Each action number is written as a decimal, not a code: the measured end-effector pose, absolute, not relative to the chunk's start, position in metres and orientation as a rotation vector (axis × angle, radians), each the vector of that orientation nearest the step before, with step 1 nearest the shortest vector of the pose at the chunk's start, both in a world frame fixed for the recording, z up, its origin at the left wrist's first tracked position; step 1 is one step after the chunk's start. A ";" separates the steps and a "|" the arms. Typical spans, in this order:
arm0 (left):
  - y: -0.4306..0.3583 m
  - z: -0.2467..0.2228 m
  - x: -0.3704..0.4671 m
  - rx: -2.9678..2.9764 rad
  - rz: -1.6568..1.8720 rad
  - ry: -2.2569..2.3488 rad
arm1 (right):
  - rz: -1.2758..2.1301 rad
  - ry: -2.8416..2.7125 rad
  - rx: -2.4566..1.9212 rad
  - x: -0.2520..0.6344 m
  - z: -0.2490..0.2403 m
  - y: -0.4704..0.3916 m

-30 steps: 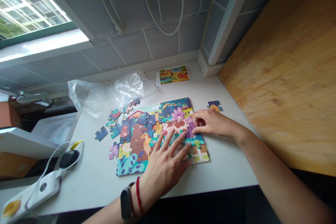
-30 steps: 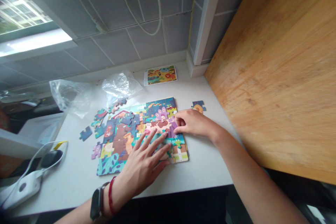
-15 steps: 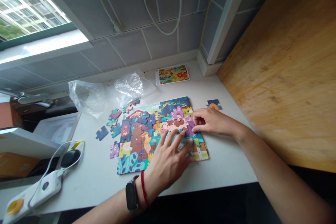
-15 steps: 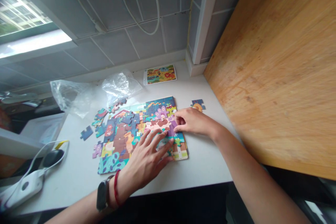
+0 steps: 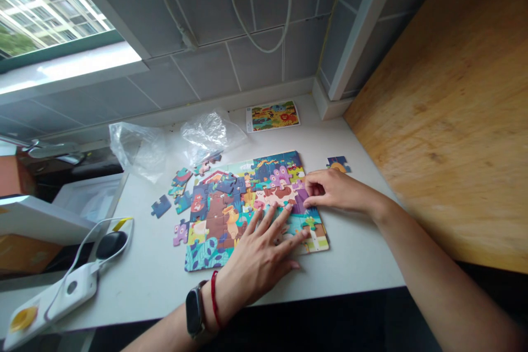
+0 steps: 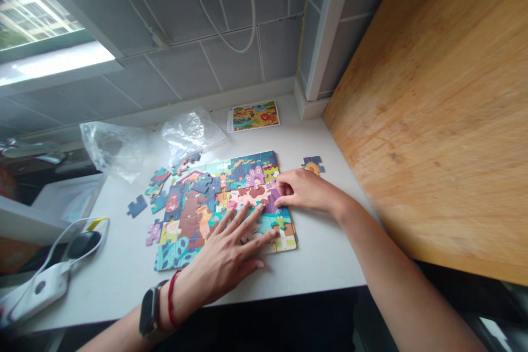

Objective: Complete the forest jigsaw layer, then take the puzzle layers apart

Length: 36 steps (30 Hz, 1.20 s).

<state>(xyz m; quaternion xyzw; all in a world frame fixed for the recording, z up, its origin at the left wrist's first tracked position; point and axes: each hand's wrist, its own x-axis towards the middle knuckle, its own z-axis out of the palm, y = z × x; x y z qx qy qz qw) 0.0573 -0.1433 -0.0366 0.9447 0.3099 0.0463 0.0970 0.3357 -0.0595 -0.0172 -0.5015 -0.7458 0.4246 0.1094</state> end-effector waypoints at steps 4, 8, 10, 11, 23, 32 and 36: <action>-0.143 -0.035 0.055 2.803 0.161 0.864 | 1.156 -2.109 -1.469 0.336 -0.021 -0.059; -0.144 -0.033 0.052 2.779 0.198 0.777 | 1.009 -1.987 -1.496 0.334 -0.025 -0.059; -0.149 -0.032 0.050 2.767 0.246 0.723 | 0.954 -1.957 -1.516 0.334 -0.025 -0.059; -0.153 -0.032 0.050 2.759 0.283 0.701 | 0.928 -1.947 -1.523 0.333 -0.026 -0.059; -0.189 -0.042 0.067 2.785 0.487 0.226 | 0.894 -1.891 -1.541 0.339 -0.032 -0.053; -0.170 -0.029 0.089 2.758 0.583 0.117 | 0.970 -1.437 -1.693 0.340 -0.046 -0.053; -0.150 -0.006 0.082 2.742 0.470 0.078 | 0.959 -1.215 -1.751 0.341 -0.048 -0.055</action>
